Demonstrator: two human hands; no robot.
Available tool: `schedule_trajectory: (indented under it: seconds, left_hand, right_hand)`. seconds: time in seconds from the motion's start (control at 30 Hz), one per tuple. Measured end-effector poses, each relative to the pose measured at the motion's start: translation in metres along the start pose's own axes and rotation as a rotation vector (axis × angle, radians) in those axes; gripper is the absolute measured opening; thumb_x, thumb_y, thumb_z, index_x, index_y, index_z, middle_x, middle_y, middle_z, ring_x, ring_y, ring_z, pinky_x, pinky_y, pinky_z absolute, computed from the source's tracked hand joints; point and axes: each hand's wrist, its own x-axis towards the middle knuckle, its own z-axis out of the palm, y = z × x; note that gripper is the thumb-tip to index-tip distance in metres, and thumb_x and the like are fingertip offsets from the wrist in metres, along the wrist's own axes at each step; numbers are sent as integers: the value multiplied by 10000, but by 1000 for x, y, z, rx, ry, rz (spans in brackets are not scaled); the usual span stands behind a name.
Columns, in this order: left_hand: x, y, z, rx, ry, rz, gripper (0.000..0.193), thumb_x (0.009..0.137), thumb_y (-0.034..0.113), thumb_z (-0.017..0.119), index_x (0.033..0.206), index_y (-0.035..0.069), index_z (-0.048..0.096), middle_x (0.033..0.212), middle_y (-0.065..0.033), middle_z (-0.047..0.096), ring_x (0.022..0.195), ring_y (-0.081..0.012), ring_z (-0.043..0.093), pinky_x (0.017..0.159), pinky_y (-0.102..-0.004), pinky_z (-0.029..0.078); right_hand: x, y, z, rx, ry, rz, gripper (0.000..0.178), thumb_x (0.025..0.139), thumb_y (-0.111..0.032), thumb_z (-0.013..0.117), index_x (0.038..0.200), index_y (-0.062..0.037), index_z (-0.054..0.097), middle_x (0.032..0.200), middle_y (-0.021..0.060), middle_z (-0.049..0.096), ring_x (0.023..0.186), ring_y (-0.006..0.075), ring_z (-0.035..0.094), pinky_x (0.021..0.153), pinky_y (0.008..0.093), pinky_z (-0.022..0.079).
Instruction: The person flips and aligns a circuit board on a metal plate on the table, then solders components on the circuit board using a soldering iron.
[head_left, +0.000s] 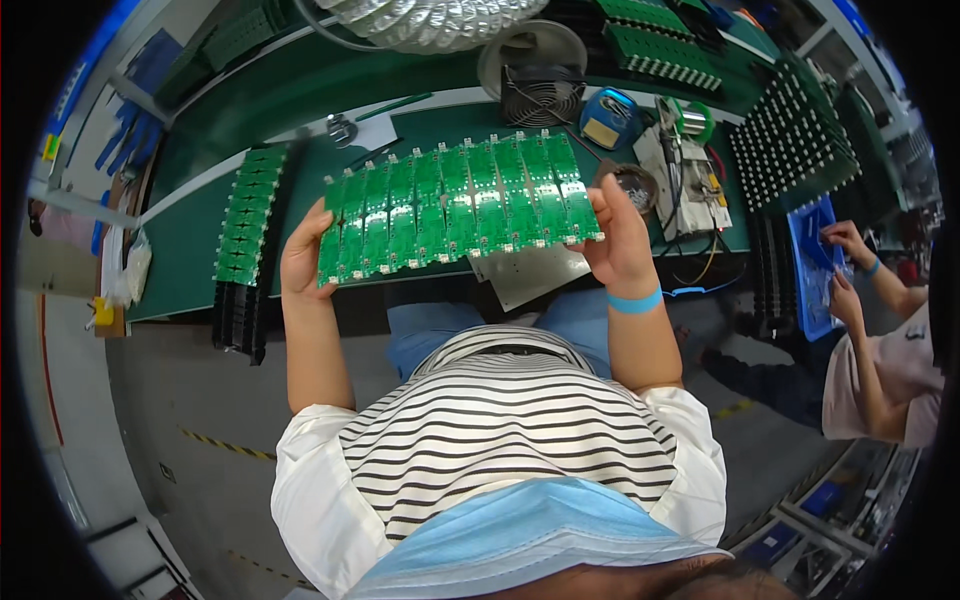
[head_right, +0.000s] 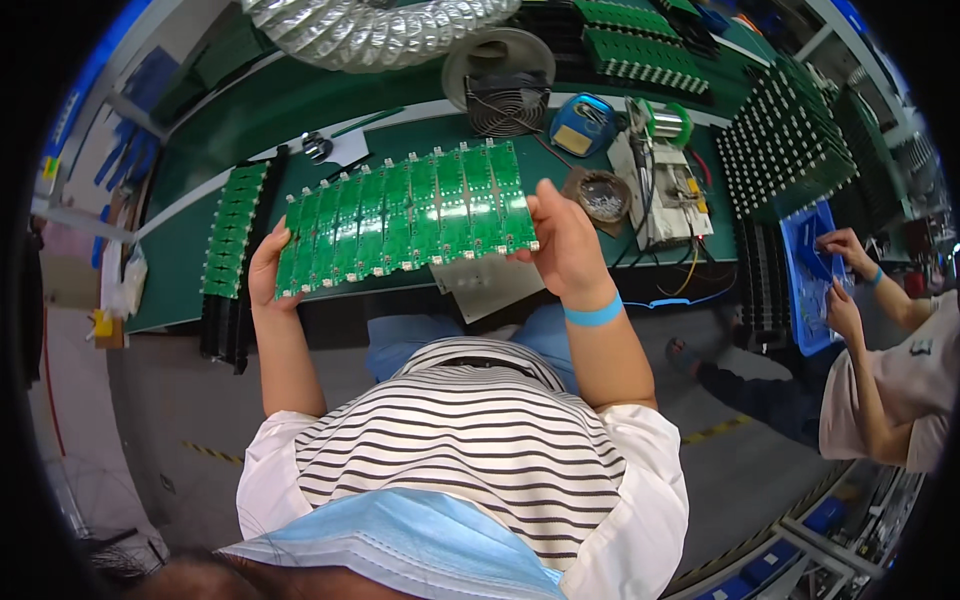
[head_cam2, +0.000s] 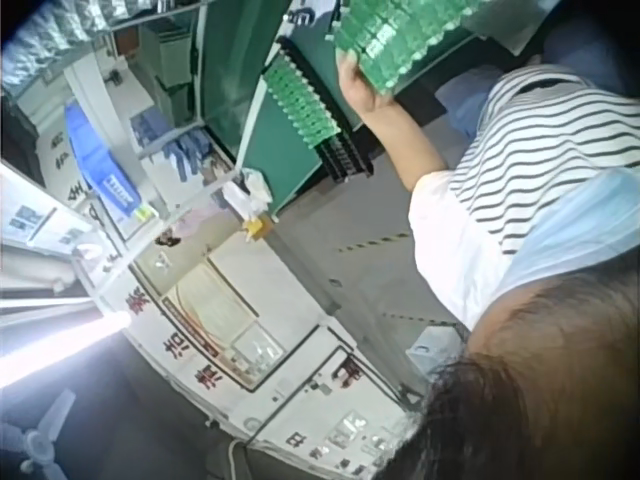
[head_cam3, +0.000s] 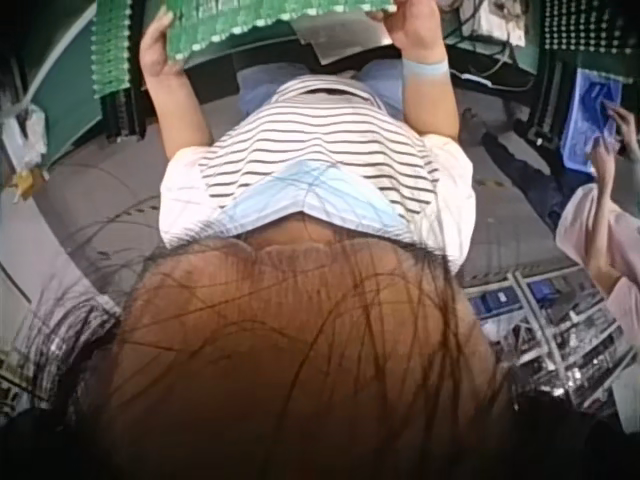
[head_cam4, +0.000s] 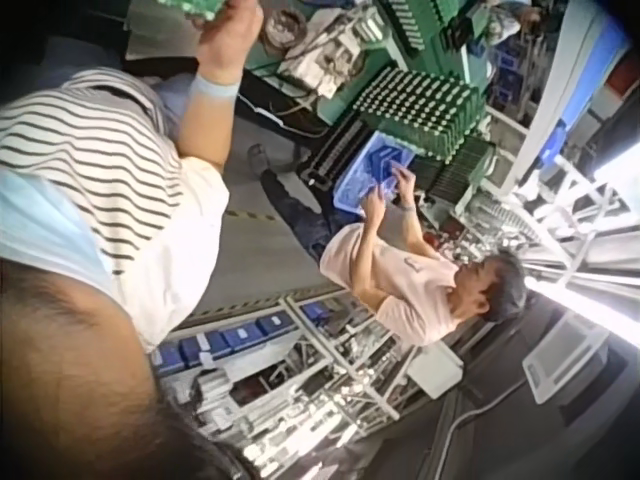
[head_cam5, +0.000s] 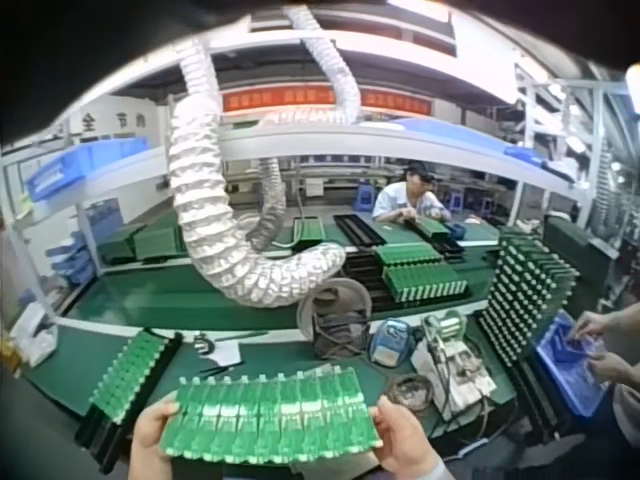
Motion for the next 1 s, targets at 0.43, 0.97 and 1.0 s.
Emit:
schedule_trajectory:
  seconds: [0.43,0.97,1.0]
  left_hand:
    - [20,-15,-12,-254,-228,-44,647,1087,475,512,1500,-24,522,1354,-211,689,1096,-305,734,914,-395,604]
    - [69,-63,-11,-1029,-379,-606,819,1054,690,418,1505,18,542,1427,-249,642,1213,-420,683,960,-600,579]
    - [69,-63,-3,-1214,-346,-695,813,1058,683,416,1510,18,539,1436,-250,636,1230,-424,674,993,-598,563]
  right_hand:
    - [18,-7,-22,81,55,-24,169,1010,-115,607,920,-22,715,728,28,658,569,97,516,505,220,396]
    - [36,-8,-32,157,7,85,232,1014,-171,571,815,-91,660,685,2,625,543,88,494,538,214,387]
    - [39,-5,-36,155,26,63,232,1014,-171,571,815,-91,660,685,2,625,543,88,494,538,214,387]
